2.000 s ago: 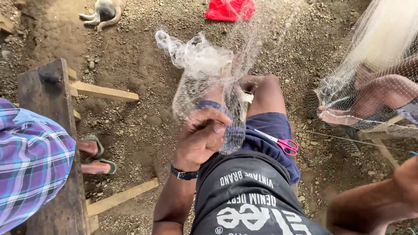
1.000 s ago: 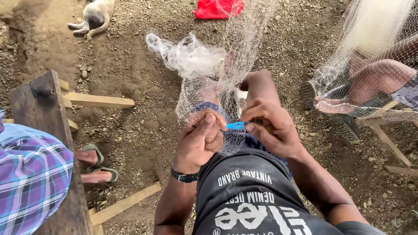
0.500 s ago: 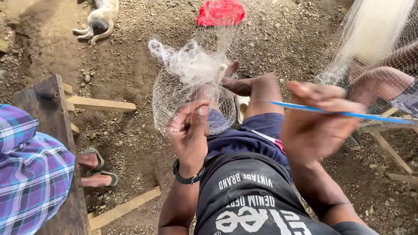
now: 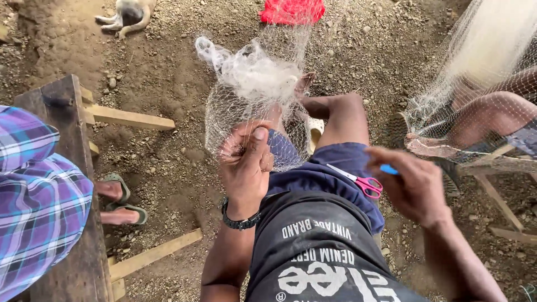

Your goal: Repairing a white fishing net using a blue plastic shuttle and scissors

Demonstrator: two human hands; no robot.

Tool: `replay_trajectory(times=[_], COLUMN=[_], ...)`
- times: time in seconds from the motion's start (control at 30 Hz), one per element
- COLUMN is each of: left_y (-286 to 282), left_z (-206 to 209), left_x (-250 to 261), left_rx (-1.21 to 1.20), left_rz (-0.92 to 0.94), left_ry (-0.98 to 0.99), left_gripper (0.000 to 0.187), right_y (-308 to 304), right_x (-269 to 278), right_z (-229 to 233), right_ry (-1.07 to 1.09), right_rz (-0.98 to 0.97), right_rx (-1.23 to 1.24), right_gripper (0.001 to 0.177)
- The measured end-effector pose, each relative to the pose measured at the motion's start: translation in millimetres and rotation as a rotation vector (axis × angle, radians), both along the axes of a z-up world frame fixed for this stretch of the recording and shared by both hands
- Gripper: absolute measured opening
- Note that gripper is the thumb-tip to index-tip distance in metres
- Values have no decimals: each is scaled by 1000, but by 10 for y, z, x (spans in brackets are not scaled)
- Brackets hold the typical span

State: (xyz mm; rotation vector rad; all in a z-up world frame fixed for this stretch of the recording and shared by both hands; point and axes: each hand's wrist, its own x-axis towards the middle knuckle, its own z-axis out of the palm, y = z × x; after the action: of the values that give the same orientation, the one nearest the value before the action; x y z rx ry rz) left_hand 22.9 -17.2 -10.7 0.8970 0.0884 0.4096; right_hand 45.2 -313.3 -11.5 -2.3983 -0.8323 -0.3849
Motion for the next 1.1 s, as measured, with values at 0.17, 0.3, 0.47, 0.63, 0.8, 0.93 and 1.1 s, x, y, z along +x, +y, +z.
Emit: replay_trajectory(times=[0.17,0.3,0.47,0.63,0.8,0.93,1.1], left_y=[-107,-168,-228,-310,-351,-369,-382], left_z=[36,-39,-183,-392,-418,-419,-409], left_x=[-6,-39,-64,-63,-63,-77,-75], left_rx=[-48,-123,-155,-190,-199,-214,-216], left_rz=[-26,-114,-178,-225,-235,-244,-257], left_ry=[68,94,128,159,188,196,212], left_gripper=[13,14,15,14,14,13,14], right_y=[160,269,335,321,361,360,403], right_x=[-199,-386,-448,-496,-503,-500,-483], right_z=[-335,-618,-851,-1051,-990,-1042,-968], right_ry=[49,77,65,149,180,192,200], right_rz=[279,382,473,515,543,562,589], right_rx=[260,352,385,362,351,333,321], right_gripper=[28,27,24,27,29,30,32])
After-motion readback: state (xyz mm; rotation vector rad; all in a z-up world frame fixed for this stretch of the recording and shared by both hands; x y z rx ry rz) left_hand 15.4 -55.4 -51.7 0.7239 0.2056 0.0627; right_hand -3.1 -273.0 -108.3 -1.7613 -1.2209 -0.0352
